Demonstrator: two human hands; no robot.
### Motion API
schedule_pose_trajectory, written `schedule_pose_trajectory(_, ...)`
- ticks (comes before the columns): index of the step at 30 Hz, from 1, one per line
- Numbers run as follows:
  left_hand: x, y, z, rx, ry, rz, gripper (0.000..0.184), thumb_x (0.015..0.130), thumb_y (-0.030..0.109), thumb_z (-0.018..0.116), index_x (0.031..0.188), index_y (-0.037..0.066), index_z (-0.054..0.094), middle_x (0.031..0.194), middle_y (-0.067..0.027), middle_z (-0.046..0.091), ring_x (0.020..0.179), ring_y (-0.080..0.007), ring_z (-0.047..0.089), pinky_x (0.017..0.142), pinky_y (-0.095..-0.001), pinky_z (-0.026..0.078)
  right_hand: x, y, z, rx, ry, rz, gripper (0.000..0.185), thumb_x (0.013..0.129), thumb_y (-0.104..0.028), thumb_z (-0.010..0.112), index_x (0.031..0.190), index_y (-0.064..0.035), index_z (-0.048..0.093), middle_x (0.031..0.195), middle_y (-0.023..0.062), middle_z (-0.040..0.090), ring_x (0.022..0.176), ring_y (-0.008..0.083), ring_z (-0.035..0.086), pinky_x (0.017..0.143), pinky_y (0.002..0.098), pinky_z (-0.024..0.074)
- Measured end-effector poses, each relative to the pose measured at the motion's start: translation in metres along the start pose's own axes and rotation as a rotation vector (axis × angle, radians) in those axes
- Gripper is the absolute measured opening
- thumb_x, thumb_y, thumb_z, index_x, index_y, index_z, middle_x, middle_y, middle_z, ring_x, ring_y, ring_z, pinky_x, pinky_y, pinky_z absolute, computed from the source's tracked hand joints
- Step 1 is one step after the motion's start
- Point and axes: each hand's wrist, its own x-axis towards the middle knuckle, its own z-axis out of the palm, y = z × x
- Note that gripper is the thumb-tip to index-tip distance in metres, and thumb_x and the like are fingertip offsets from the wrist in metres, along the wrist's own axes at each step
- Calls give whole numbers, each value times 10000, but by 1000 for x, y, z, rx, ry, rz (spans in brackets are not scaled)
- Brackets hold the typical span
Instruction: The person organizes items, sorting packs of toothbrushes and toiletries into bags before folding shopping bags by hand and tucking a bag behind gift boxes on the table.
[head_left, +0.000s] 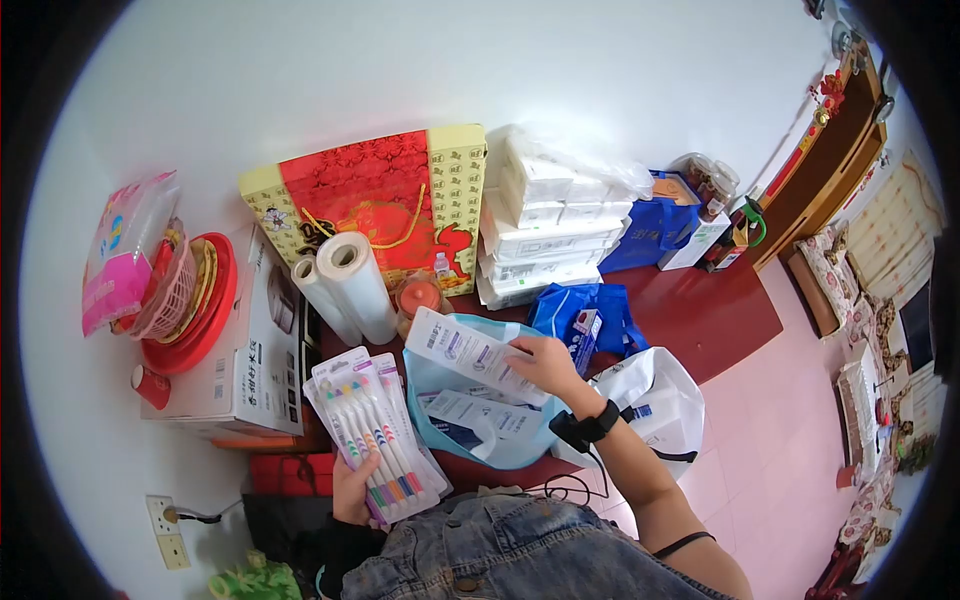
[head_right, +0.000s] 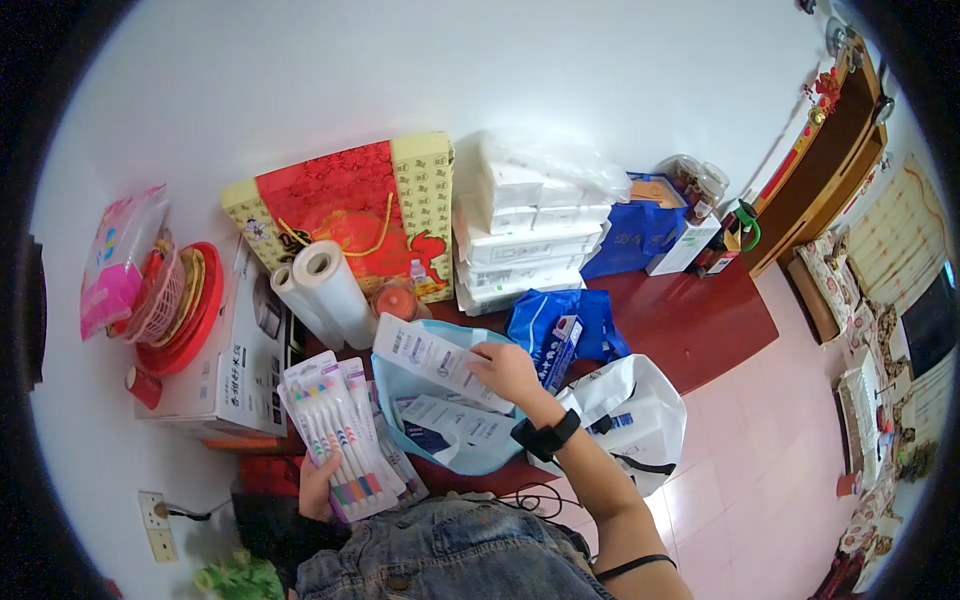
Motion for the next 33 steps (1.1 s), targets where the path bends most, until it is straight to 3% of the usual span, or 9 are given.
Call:
schedule_pose_trajectory(3,0,0,-2,-19,-35,-29,472,823,39,599,1250,-9,403,1136,-132,565,1004,-228,584,881,-355,466,-10,-36,-24,287,53,-51,193,707,-105,675,898,-84,688,869,89,679,800,256,657,790,363,480)
schedule_pose_trajectory(5,4,-6,-4,8,-51,-21,446,851,64,582,1252,-12,401,1143,-131,563,1011,-225,581,884,-355,466,-14,-54,-36,393,33,-473,228,663,21,657,837,-118,706,986,85,665,1022,247,601,990,407,352)
schedule_pose_trajectory(8,6,-7,2,-59,-115,-120,409,944,208,477,1281,2,370,1189,-108,538,1039,-216,566,891,-352,461,-6,-78,-4,426,141,-695,313,598,63,671,789,-183,694,1210,77,572,1212,285,459,1069,454,237)
schedule_pose_trajectory(11,4,-4,16,-109,-234,-117,428,944,217,476,1299,12,352,1208,-102,522,1050,-214,560,890,-350,462,-9,-105,42,464,168,-714,292,612,70,656,789,-157,709,1306,126,484,1270,328,381,1051,421,273)
schedule_pose_trajectory(18,-1,4,19,-96,-268,-131,524,843,101,616,1288,1,360,1186,-105,535,1043,-206,561,885,-346,461,-9,-110,66,502,100,-731,312,625,68,665,850,-143,716,1311,133,475,1221,335,437,979,366,382)
schedule_pose_trajectory(22,-8,5,21,-57,-159,-73,522,818,63,623,1272,-7,375,1165,-111,551,1037,-208,563,886,-349,457,4,-69,49,522,-124,-228,228,739,4,631,936,-89,694,1046,135,638,891,290,638,752,308,513)
schedule_pose_trajectory(26,-4,1,8,-33,-51,27,516,808,60,637,1256,-13,391,1156,-119,558,1030,-214,567,891,-353,453,24,38,89,-448,-486,-32,313,725,-268,676,971,-73,675,932,149,664,858,283,647,742,358,511)
schedule_pose_trajectory(29,-6,-1,2,-78,-37,20,522,799,51,645,1251,-15,394,1152,-125,560,1024,-221,572,893,-359,453,13,145,158,-456,-595,-162,268,715,-299,673,866,-78,691,848,165,663,823,305,645,746,403,500)
schedule_pose_trajectory(33,-7,-1,3,-123,2,23,543,778,42,666,1246,-15,395,1141,-132,566,1011,-230,579,892,-370,456,-1,72,121,-493,-379,-127,188,749,-235,649,793,-56,688,766,165,654,736,326,643,683,406,510)
